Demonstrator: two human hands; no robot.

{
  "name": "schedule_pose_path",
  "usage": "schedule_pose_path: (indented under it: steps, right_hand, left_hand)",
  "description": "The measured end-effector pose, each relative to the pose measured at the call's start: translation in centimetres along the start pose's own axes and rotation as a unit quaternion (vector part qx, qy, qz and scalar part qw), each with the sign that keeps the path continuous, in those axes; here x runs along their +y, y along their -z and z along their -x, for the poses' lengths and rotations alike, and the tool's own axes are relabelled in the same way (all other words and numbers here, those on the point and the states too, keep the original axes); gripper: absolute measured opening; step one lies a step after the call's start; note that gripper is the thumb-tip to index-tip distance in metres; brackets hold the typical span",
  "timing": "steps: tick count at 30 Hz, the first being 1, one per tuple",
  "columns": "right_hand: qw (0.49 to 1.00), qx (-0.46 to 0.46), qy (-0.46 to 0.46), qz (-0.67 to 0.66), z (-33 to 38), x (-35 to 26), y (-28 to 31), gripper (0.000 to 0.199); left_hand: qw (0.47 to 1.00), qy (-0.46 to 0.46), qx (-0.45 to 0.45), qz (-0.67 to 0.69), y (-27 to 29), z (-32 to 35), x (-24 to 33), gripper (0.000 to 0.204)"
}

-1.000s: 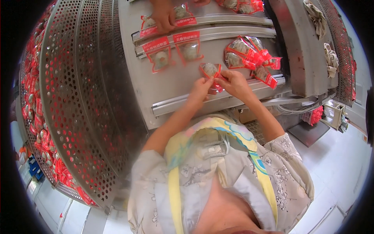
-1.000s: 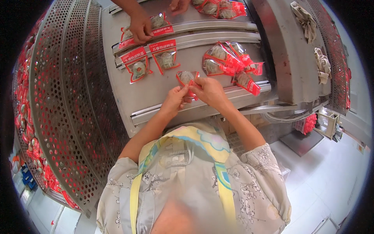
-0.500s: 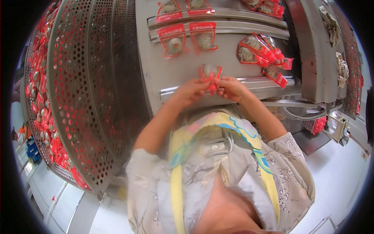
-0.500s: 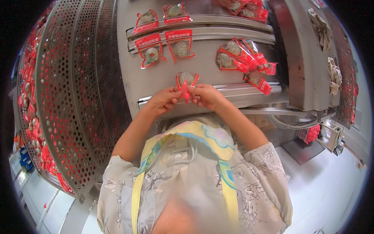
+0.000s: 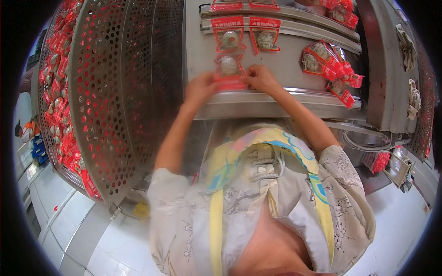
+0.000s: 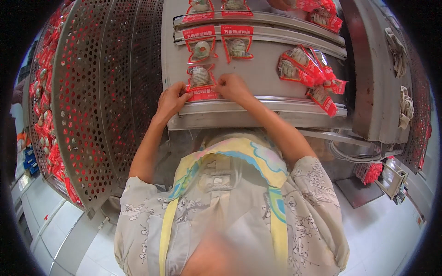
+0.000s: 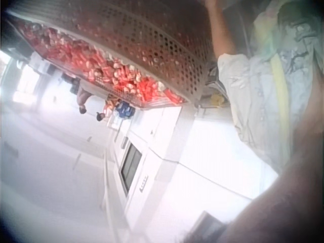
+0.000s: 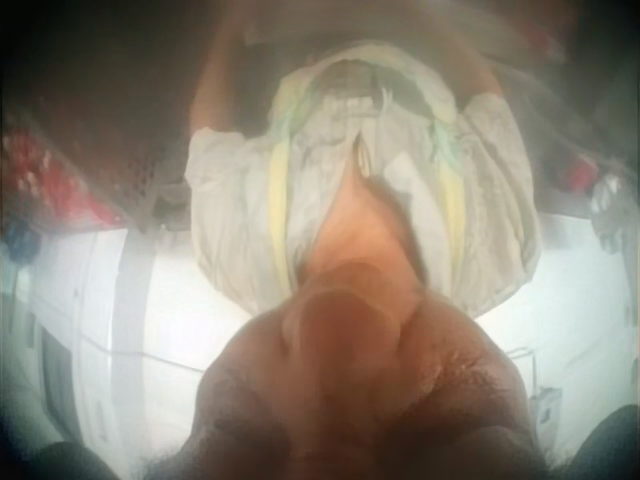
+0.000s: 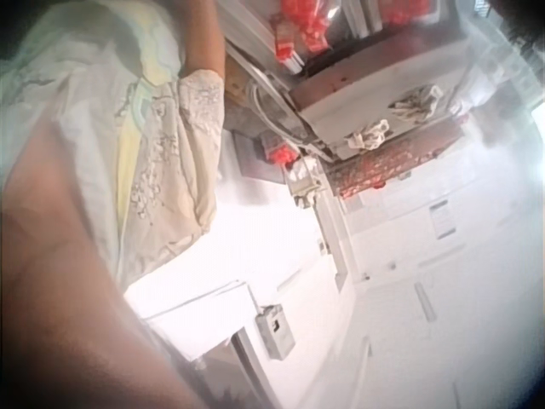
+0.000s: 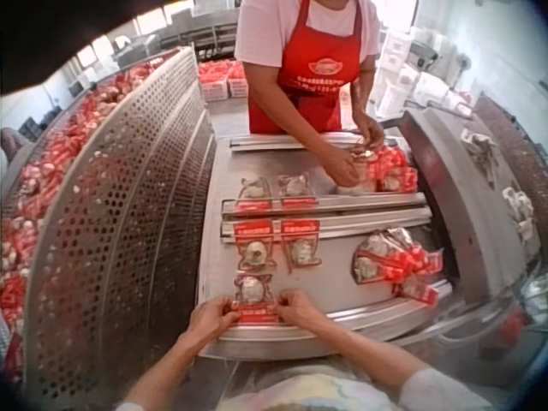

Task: The person organizes and packs individually wrapped food items on an assembly line. They arrange the red packages onto metal slots, move a large metal tray, and then transfer the collected packages into a white plastic crate.

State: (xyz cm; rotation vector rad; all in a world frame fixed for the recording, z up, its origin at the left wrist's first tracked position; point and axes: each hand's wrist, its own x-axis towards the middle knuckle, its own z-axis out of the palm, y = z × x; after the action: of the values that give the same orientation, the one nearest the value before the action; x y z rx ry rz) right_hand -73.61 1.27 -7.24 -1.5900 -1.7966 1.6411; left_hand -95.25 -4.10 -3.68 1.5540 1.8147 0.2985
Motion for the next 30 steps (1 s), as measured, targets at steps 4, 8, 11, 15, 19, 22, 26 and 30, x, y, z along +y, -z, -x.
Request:
schedule_pose_path:
  steps: [4, 8, 11, 15, 19, 22, 26, 30]
  right_hand:
    - [0.997, 0.014, 0.023, 0.072, 0.0, 0.5, 0.1, 0.028]
    - [0.995, -0.037, 0.048, 0.082, 0.1, -0.2, 1.0, 0.030]
    - [0.980, -0.109, 0.060, 0.157, 0.0, -0.8, 1.9, 0.031]
    - [0.991, -0.115, 0.007, 0.075, 0.6, -1.5, 2.2, 0.030]
    - [0.987, -0.036, 0.026, 0.153, 2.4, -2.4, 1.3, 0.029]
    - [0.956, 0.072, 0.116, 0.259, 4.5, -2.6, 2.3, 0.030]
    - [0.883, 0.289, 0.190, 0.316, 8.2, -1.2, 9.6, 0.031]
    - [0.793, 0.390, 0.149, 0.444, 10.3, 0.8, 15.9, 0.027]
  left_hand:
    - [1.000, -0.018, 0.004, -0.023, 0.0, -0.1, 0.0, 0.026]
    - [0.987, -0.019, -0.041, 0.155, -0.3, -0.9, -1.2, 0.025]
    - [0.978, -0.009, -0.052, 0.204, -0.7, -1.1, -1.9, 0.025]
    - [0.983, 0.030, -0.051, 0.176, -0.5, -0.9, -1.4, 0.025]
    - [0.995, 0.046, -0.045, 0.079, 0.5, 0.1, 0.6, 0.035]
    - [0.996, 0.029, 0.082, -0.038, 0.3, 1.5, 2.4, 0.044]
    - [0.962, -0.229, 0.146, -0.031, -0.9, 3.6, 3.7, 0.037]
    - [0.947, -0.306, 0.061, -0.078, -1.4, 4.3, 3.2, 0.030]
